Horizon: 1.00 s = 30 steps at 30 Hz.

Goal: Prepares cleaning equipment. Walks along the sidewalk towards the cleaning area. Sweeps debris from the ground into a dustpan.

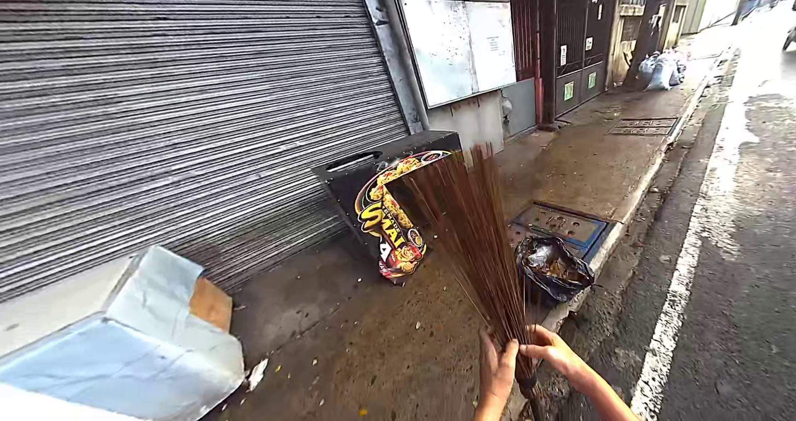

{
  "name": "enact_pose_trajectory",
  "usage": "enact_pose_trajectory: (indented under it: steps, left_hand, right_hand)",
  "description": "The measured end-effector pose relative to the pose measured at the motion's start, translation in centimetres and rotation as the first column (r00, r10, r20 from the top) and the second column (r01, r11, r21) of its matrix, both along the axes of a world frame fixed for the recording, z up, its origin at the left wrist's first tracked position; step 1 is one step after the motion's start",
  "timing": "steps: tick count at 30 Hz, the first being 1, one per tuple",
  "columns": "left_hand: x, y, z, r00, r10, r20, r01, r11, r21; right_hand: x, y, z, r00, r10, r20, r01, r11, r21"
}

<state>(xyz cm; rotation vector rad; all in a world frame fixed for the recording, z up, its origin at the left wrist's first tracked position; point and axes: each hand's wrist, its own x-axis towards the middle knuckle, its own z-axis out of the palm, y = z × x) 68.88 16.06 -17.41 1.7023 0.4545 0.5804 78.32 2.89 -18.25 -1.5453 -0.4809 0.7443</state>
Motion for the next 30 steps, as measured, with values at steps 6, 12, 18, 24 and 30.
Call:
enact_pose_trajectory:
  steps: [6, 12, 18, 24, 30]
  left_hand:
    - [-1.6, 0.4, 0.0, 0.996, -0.025, -0.084, 0.030, 0.998, 0.051]
    - [-1.9, 0.5, -0.4, 0.998, -0.069, 0.014, 0.067, 0.992, 0.110]
    - [-2.8, 0.9, 0.4, 0.975, -0.191, -0.114, 0.210, 0.960, 0.184]
    - [-2.7, 1.7, -0.5, 0.986, -0.124, -0.113, 0.151, 0.950, 0.274]
    - [-2.5, 1.5, -1.8, 0.991, -0.137, -0.009, 0.131, 0.927, 0.351]
  right_hand:
    - [-0.3, -0.1, -0.3, 0.996, 0.091, 0.006, -0.091, 0.996, 0.013]
    - [-0.7, -0.7, -1.0, 0.997, 0.041, -0.072, -0.033, 0.994, 0.104]
    - [-1.2, -1.0, -1.1, 0.992, 0.060, 0.112, -0.064, 0.998, 0.028]
    - [-2.7, 0.2, -2.1, 0.996, -0.033, 0.077, 0.024, 0.993, 0.114]
    - [-3.7, 0.7, -2.1, 0.889, -0.224, 0.400, 0.266, 0.963, -0.051]
